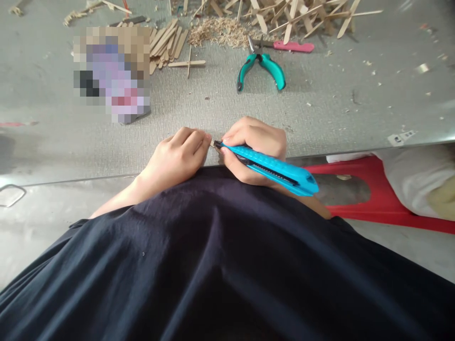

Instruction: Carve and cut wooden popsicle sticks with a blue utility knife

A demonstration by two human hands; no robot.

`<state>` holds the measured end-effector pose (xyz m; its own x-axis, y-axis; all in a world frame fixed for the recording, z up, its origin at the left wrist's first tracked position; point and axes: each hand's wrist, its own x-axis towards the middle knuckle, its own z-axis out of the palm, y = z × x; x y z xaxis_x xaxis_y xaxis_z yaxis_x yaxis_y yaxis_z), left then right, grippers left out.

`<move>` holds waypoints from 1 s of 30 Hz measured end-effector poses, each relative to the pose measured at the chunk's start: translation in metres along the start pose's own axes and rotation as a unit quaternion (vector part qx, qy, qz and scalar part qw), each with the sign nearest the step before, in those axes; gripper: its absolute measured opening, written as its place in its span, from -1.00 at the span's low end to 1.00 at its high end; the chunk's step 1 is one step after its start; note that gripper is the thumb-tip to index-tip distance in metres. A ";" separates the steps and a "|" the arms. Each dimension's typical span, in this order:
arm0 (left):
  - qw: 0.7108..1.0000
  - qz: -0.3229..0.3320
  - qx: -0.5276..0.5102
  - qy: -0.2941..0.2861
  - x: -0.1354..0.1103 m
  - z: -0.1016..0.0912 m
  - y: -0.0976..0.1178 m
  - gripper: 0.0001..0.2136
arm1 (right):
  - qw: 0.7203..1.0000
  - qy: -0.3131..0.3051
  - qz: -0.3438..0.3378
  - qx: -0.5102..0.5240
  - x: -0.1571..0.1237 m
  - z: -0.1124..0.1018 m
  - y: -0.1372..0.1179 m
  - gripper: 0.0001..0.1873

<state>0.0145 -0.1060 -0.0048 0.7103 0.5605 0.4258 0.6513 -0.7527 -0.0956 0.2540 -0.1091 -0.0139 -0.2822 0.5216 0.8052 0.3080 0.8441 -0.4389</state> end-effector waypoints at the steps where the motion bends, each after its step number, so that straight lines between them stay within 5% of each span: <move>1: 1.000 -0.003 -0.001 -0.002 0.000 0.000 0.000 -0.69 | 1.000 0.001 -0.002 -0.003 0.000 0.000 0.000 -0.75; 23: 0.998 0.011 0.023 -0.050 0.002 -0.008 0.003 -0.64 | 0.999 0.002 0.009 -0.052 -0.006 -0.002 -0.004 -0.82; 30: 0.997 -0.009 -0.057 -0.056 -0.005 -0.010 -0.003 -0.62 | 0.998 0.005 0.049 -0.025 -0.002 -0.007 -0.007 -0.85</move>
<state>0.0064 -0.1098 0.0021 0.7287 0.6036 0.3233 0.6333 -0.7737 0.0171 0.2583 -0.1166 -0.0095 -0.2393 0.6004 0.7631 0.3791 0.7813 -0.4959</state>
